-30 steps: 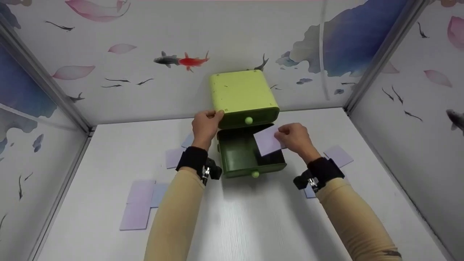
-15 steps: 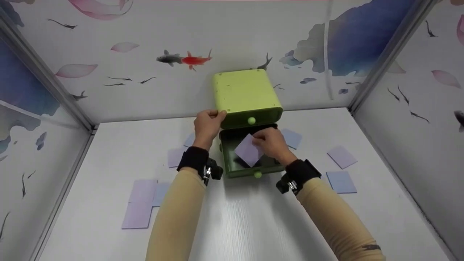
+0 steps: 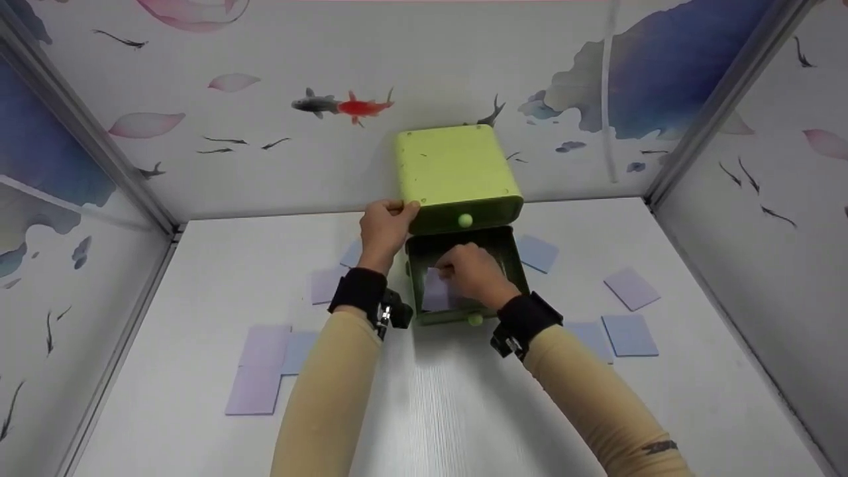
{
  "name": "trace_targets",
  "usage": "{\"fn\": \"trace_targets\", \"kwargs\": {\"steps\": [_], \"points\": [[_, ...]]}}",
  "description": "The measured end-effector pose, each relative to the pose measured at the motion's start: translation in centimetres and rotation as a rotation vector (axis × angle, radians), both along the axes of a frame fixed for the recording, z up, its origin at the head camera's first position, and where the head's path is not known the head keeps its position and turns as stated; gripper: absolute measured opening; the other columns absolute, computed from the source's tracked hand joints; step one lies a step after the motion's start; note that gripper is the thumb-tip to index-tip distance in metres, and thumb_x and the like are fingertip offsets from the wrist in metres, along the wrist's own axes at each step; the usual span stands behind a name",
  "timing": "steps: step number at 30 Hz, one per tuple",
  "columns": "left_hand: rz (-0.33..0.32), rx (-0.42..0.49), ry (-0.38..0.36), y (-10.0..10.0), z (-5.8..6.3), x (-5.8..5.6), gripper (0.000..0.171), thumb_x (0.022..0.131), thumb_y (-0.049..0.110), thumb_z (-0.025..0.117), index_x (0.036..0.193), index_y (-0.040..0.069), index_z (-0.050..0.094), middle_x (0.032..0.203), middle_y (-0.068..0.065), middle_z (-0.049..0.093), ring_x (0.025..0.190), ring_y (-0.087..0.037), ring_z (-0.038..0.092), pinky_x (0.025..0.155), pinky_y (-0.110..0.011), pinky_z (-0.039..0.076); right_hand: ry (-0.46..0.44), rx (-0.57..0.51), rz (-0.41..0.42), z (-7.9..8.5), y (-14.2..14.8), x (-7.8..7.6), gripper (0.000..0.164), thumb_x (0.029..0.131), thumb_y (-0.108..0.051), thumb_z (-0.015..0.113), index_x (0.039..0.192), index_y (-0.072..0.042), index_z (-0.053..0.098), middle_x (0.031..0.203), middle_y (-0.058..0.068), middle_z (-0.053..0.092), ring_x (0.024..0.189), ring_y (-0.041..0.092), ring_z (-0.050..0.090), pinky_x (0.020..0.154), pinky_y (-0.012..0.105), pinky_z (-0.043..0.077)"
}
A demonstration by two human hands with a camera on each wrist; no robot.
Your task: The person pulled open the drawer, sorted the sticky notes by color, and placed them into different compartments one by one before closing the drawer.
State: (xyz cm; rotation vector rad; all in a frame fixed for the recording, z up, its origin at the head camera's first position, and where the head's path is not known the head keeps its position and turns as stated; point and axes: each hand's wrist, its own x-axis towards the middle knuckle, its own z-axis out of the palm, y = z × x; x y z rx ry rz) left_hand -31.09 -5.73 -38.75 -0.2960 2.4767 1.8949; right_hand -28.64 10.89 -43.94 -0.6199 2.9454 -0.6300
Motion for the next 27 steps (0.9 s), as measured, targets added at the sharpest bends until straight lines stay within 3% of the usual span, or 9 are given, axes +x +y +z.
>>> {"fn": "trace_targets", "kwargs": {"steps": [10,27], "points": [[-0.004,-0.007,-0.001,0.0,-0.2,0.2,0.044,0.094,0.035,0.064,0.129,0.007,0.061,0.124,-0.009,0.064,0.109,-0.022,0.063,0.095,-0.036,0.051,-0.082,0.067,-0.076,-1.3,-1.4,0.0,0.022,0.093,-0.010,0.065,0.112,-0.016,0.075,0.108,0.004,0.074,0.102,0.024,0.068,0.093,0.040,0.054],[-0.008,0.005,-0.007,-0.1,0.0,0.0,0.039,0.094,0.034,0.065,0.123,0.008,0.064,0.117,-0.007,0.067,0.100,-0.020,0.065,0.086,-0.034,0.053,-0.004,0.096,-0.059,-2.6,-2.1,-0.1,0.016,0.093,-0.013,0.066,0.102,-0.015,0.078,0.100,0.005,0.075,0.093,0.024,0.071,0.082,0.042,0.057]]}}
